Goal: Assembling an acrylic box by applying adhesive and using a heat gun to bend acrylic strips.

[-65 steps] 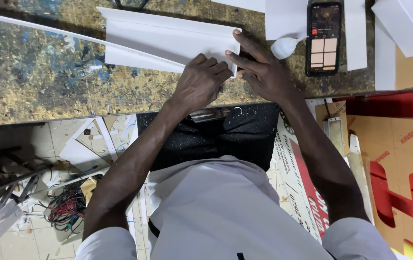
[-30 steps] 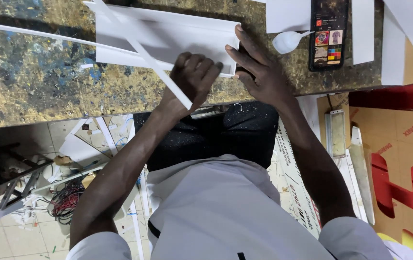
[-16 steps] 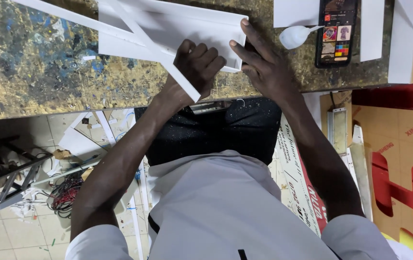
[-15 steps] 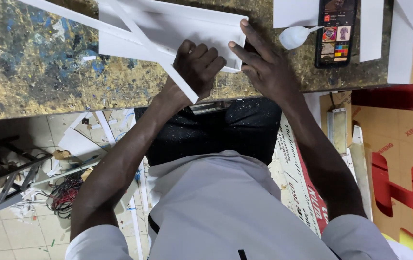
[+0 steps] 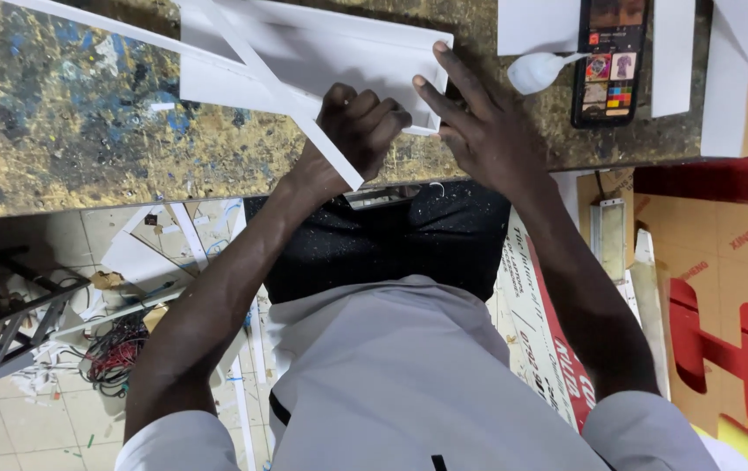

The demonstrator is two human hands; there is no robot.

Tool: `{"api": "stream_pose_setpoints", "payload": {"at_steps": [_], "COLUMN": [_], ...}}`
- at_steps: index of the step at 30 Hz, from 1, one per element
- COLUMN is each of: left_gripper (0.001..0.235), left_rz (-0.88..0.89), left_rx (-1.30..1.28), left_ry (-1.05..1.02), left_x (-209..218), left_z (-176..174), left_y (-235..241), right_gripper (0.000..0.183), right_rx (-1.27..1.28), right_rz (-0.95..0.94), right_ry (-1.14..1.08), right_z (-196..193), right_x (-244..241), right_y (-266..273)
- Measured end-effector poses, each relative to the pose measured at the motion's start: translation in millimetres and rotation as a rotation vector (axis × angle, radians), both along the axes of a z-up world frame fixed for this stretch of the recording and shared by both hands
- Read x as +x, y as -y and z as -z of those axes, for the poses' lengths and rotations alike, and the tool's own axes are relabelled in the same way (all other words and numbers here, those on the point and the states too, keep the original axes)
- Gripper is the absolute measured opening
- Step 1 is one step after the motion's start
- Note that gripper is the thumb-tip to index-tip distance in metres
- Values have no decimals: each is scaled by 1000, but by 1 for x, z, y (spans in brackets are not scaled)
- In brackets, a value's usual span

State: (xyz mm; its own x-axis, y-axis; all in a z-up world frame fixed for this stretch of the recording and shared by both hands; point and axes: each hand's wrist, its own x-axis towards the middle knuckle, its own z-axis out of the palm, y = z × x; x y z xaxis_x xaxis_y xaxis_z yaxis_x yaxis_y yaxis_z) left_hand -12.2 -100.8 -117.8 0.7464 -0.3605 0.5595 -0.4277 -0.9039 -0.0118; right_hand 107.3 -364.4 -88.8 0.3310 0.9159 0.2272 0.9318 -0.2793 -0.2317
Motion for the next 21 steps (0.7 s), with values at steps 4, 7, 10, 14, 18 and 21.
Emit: {"api": "stream_pose_setpoints", "payload": {"at_steps": [4, 7, 10, 14, 18, 21], "left_gripper": [18, 24, 10, 7, 22, 32], "left_rz": [-11, -25, -34, -24, 9, 40], "left_rx": [8, 13, -5, 7, -17, -50], "left_ry": [-1, -88, -59, -88, 12, 32], "left_x": [0, 0, 1, -1, 0, 2], "left_z": [5, 15, 8, 10, -3, 7], "left_y": [1, 1, 3, 0, 1, 1], "right_gripper": [100, 98, 77, 53, 48, 47], "right_rx": [6, 33, 183, 455, 472, 493], "right_rz": [18, -13, 2, 90, 115, 87], "right_ry": [-39, -88, -189, -424, -312, -316], "right_z": [0, -9, -10, 1, 23, 30], "right_x": [0, -3, -12, -34, -38, -33], "right_y": [-2, -1, -5, -10, -11, -10]}}
